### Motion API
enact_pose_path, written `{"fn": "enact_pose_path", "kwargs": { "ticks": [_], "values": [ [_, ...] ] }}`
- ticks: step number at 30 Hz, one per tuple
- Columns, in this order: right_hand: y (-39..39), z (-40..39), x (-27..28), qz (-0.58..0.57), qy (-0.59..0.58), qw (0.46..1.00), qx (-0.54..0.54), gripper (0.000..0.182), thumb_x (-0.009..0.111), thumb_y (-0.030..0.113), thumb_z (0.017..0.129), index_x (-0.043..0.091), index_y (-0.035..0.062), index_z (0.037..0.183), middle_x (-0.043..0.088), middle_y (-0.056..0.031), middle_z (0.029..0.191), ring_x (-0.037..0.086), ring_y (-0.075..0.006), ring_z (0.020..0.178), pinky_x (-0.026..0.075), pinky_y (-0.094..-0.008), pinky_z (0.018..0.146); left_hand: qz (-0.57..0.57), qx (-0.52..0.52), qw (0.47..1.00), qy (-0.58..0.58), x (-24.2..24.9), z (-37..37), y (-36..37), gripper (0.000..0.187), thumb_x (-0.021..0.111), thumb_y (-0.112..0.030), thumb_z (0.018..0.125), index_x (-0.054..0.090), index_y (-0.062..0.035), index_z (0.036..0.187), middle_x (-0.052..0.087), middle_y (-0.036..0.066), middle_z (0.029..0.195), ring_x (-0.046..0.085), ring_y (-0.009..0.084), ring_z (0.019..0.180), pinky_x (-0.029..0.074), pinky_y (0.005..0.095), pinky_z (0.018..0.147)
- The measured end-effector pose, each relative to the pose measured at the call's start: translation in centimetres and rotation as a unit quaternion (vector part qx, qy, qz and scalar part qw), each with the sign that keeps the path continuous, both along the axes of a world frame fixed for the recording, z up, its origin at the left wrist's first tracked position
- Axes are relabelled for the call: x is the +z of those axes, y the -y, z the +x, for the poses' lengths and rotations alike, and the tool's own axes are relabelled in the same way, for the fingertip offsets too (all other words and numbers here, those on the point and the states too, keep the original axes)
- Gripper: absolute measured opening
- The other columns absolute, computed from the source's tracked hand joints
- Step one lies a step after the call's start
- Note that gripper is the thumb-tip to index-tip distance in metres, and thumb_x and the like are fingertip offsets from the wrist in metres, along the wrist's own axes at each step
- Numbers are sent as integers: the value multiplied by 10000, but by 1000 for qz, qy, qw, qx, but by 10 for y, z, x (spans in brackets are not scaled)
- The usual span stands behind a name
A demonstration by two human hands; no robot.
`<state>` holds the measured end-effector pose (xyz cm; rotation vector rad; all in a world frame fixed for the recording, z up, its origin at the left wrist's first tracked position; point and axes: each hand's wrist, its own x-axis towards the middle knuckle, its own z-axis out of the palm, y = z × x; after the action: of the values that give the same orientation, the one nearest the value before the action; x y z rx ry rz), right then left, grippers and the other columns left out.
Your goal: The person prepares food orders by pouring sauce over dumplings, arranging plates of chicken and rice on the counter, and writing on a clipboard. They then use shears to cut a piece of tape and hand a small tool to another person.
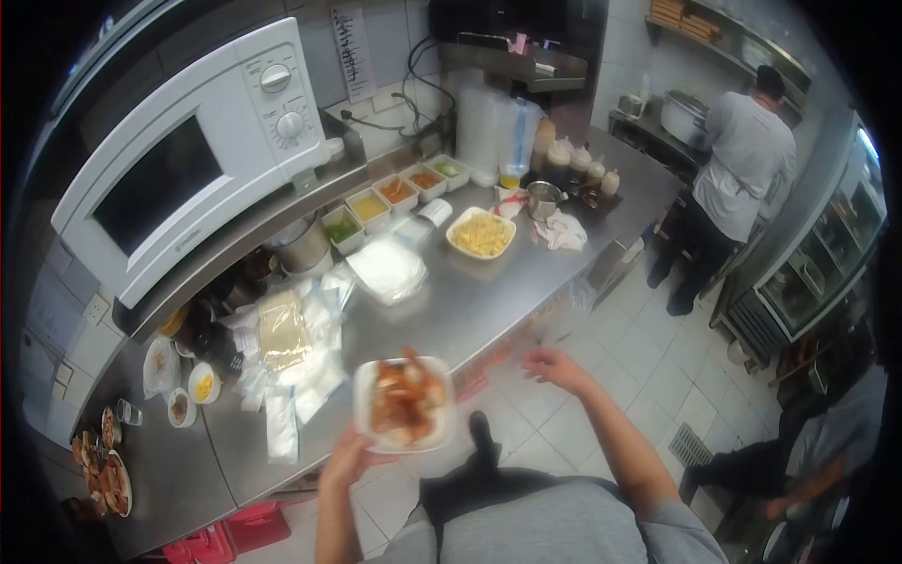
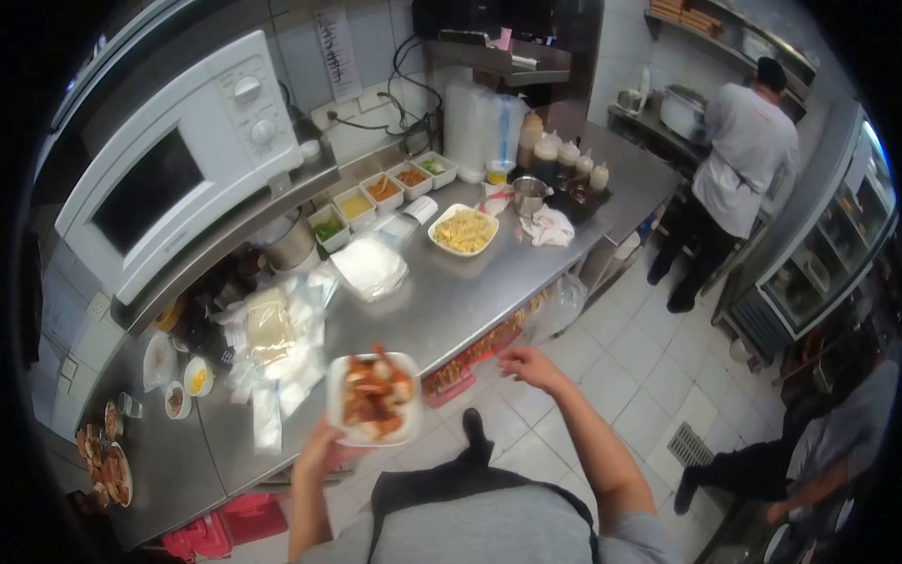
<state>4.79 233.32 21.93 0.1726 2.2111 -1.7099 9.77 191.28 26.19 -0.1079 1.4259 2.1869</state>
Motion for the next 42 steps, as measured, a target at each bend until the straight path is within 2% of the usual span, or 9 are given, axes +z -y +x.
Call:
{"fn": "enact_pose_path", "kwargs": {
  "ticks": [11,19,24,26,28,29,31,37,42],
  "values": [
    [-34,-228,16,-261,111,950,-134,530,496,19,862,303,0,1354,615,-165,1087,638,-242,930,528,-313,767,55,-132,990,-11,-64,-167,-177,609,470,-170,905,138,-105,1412,403,181,1341,554,329,1100,535,436,830],
    [-44,-313,-18,-364,121,923,40,500,510,8,854,333,18,1322,583,-156,1148,621,-251,983,516,-345,801,59,-27,996,62,-67,-169,-220,699,503,-168,923,26,-192,1433,367,145,1368,550,303,1102,491,378,906],
    [-49,-335,-10,-283,119,946,100,383,502,142,906,451,24,1267,569,-149,1181,548,-253,1106,429,-357,940,-46,30,998,-6,-44,-176,-270,672,526,-142,914,88,-106,1422,384,123,1351,523,211,1114,452,323,933],
    [-56,-328,1,54,-109,945,302,394,483,253,928,499,32,1254,573,-143,1192,535,-260,1116,395,-331,965,-78,38,994,-59,-56,-178,-283,662,543,-136,907,122,-72,1414,393,114,1343,498,188,1137,431,311,949],
    [-60,-331,-19,23,-141,931,337,406,470,293,933,514,39,1246,576,-141,1192,537,-258,1110,392,-319,961,-116,77,971,-196,-70,-186,-294,647,533,-181,904,162,-91,1427,496,62,1195,533,93,703,457,221,567],
    [-63,-332,-30,-6,-167,915,367,422,458,333,938,528,46,1238,579,-139,1191,539,-256,1105,389,-308,956,-118,81,970,-197,-66,-189,-294,647,533,-181,904,162,-91,1427,496,62,1195,533,93,703,457,221,567],
    [-69,-333,-27,5,-166,915,369,418,448,337,940,527,59,1242,569,-146,1199,532,-259,1115,388,-314,958,-164,2,981,-102,-17,-191,-298,708,652,-123,835,210,-21,1378,410,111,1318,429,184,1197,383,316,983],
    [-73,-325,-17,20,-293,869,399,386,467,310,927,544,83,1229,517,-165,1230,493,-305,1140,389,-352,966,-396,32,847,-354,7,-223,-290,1138,864,-149,580,112,-81,1430,290,162,1390,300,299,1306,344,386,1037],
    [-68,-320,-22,49,-302,866,395,350,493,287,914,565,113,1210,514,-174,1197,482,-329,1134,390,-373,963,-350,44,839,-414,-31,-236,-278,1126,862,-92,559,142,-56,1424,243,171,1410,274,294,1328,313,384,1057]
  ]
}}
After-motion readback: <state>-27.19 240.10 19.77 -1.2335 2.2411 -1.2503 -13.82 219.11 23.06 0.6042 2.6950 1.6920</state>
